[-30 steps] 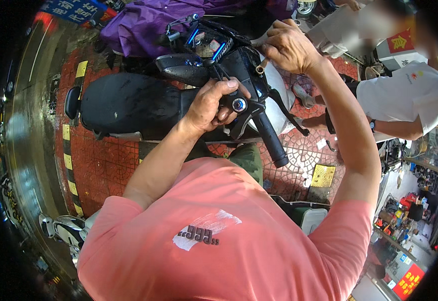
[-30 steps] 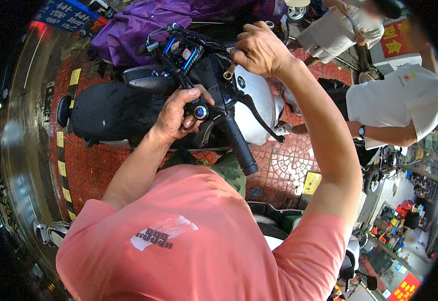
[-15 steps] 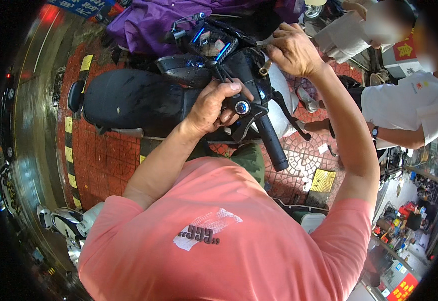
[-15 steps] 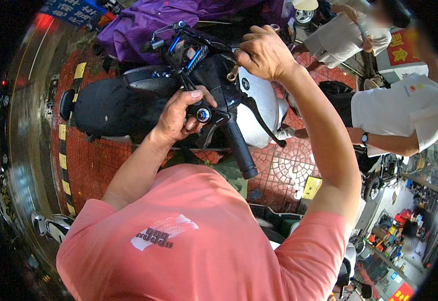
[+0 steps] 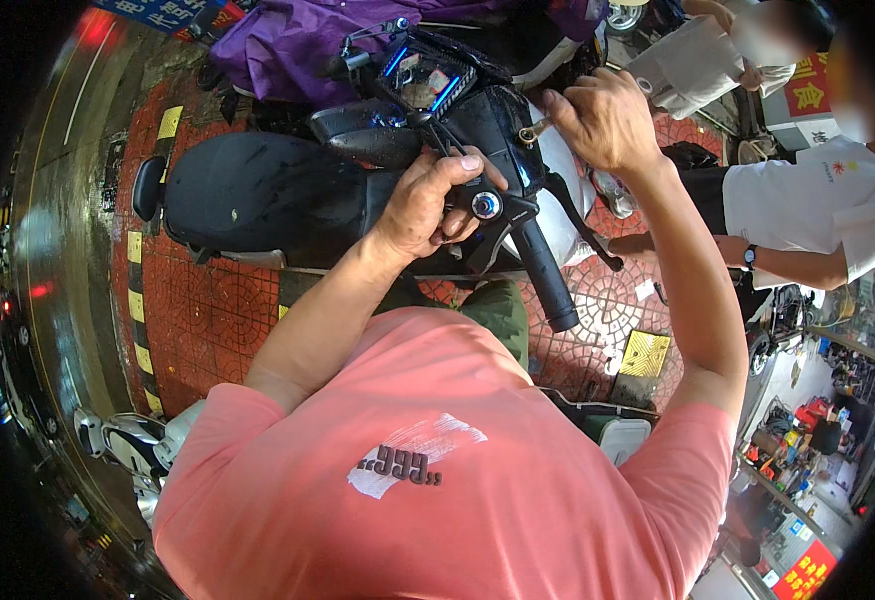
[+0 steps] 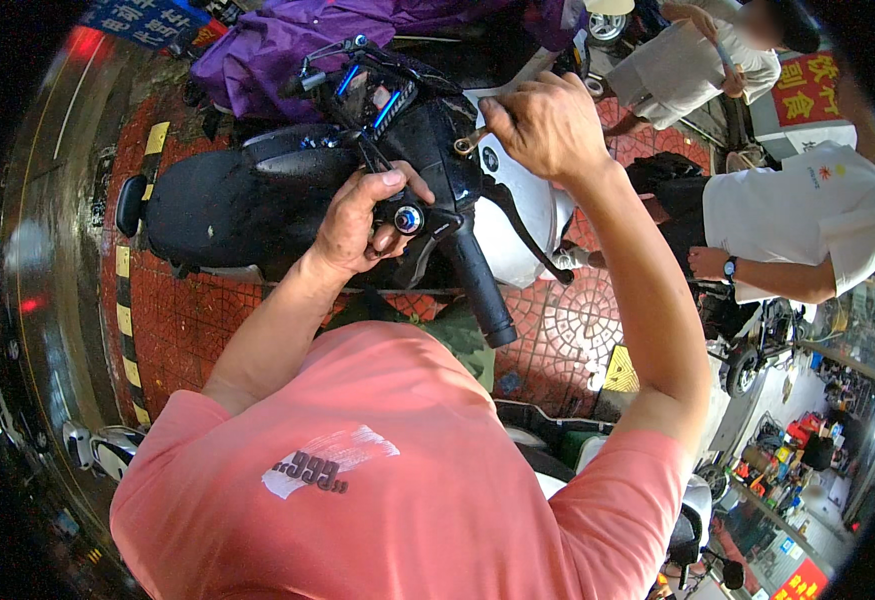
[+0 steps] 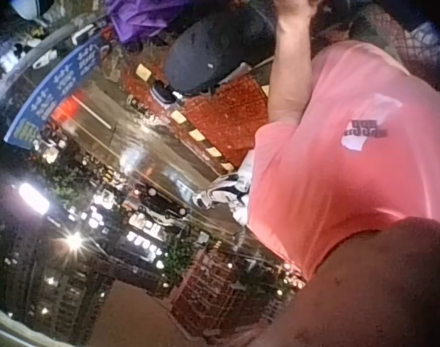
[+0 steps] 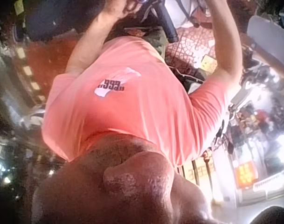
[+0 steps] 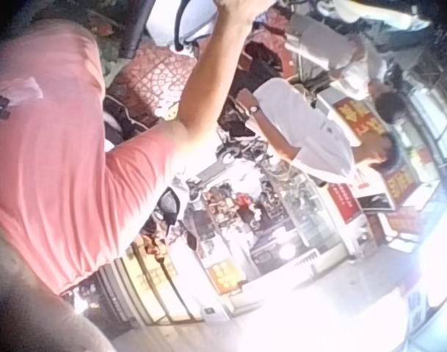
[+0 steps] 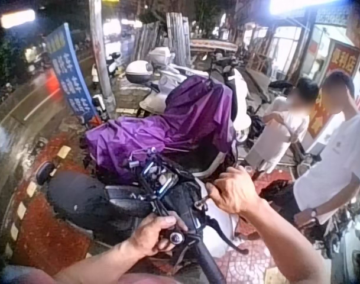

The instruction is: The person uses a wrench to tighten bolts on the handlebars and dashboard area of a parked scooter. They repeatedly adjust the tool and reposition their hands to secure components on the scooter's front assembly.

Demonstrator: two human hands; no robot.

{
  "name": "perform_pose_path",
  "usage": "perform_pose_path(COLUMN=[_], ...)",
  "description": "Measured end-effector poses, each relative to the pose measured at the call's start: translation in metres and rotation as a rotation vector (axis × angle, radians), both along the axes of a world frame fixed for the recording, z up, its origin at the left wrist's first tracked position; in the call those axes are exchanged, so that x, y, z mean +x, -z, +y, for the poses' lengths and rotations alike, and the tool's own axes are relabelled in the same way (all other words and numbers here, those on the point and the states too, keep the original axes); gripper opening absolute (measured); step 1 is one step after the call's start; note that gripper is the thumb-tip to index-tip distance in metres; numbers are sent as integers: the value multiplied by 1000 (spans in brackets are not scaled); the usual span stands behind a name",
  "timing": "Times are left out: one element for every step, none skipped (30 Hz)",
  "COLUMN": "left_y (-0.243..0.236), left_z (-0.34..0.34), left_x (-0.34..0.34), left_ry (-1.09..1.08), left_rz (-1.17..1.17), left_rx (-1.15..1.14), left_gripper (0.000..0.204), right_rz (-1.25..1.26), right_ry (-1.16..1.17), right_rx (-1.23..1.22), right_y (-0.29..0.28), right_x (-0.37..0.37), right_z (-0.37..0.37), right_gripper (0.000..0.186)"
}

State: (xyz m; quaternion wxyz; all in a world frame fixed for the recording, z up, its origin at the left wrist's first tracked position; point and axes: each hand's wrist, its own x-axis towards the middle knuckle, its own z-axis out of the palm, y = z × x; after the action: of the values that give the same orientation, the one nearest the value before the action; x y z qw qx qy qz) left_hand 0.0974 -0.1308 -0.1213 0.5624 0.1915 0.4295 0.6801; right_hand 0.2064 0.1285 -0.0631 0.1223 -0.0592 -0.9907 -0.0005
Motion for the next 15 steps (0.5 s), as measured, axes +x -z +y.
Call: perform_pose_path(left_y=[0, -1, -2, -1, 2, 3, 3, 3, 3, 3, 3, 3, 4, 4, 5], left_z=[0, -1, -2, -4, -4, -5, -5, -5, -6, -6, -6, -7, -6, -5, -4], left_x=[1, 3, 4, 5, 5, 5, 5, 5, 4, 4, 4, 5, 4, 5, 6], left_ry=[-9, -24, -37, -43, -47, -51, -43, -36, -29, -27, -26, -27, -28, -33, -40], left_rz=[5, 12, 19, 4, -11, -27, -43, -59, -75, -80, -84, -88, -79, -70, -61], left_rx=[1, 1, 0, 28, 57, 85, 77, 69, 61, 56, 51, 45, 64, 71, 77], left_gripper=[45, 45, 45, 43, 41, 39, 39, 40, 40, 40, 41, 41, 42, 42, 42], right_rz=[-31, -76, -121, -167, -249, -240, -231, -222, -257, -309, -300, -289, -200, -339, -290], right_ry=[36, 69, 103, 138, 201, 187, 177, 166, 144, 181, 168, 153, 33, 210, 256], right_rx=[-1, -16, -31, -44, -117, -144, -174, -203, -250, -318, -409, -499, -453, -693, -834], right_y=[-7, -14, -21, -30, -39, -42, -44, -47, -55, -58, -55, -48, -45, -53, -50], right_x=[5, 10, 16, 23, 30, 36, 44, 50, 52, 52, 52, 53, 52, 45, 43], right_z=[-5, -11, -17, -25, -35, -40, -45, -52, -60, -67, -72, -75, -79, -88, -91], right_gripper=[53, 54, 55, 56, 46, 42, 38, 35, 27, 24, 25, 29, 29, 33, 34])
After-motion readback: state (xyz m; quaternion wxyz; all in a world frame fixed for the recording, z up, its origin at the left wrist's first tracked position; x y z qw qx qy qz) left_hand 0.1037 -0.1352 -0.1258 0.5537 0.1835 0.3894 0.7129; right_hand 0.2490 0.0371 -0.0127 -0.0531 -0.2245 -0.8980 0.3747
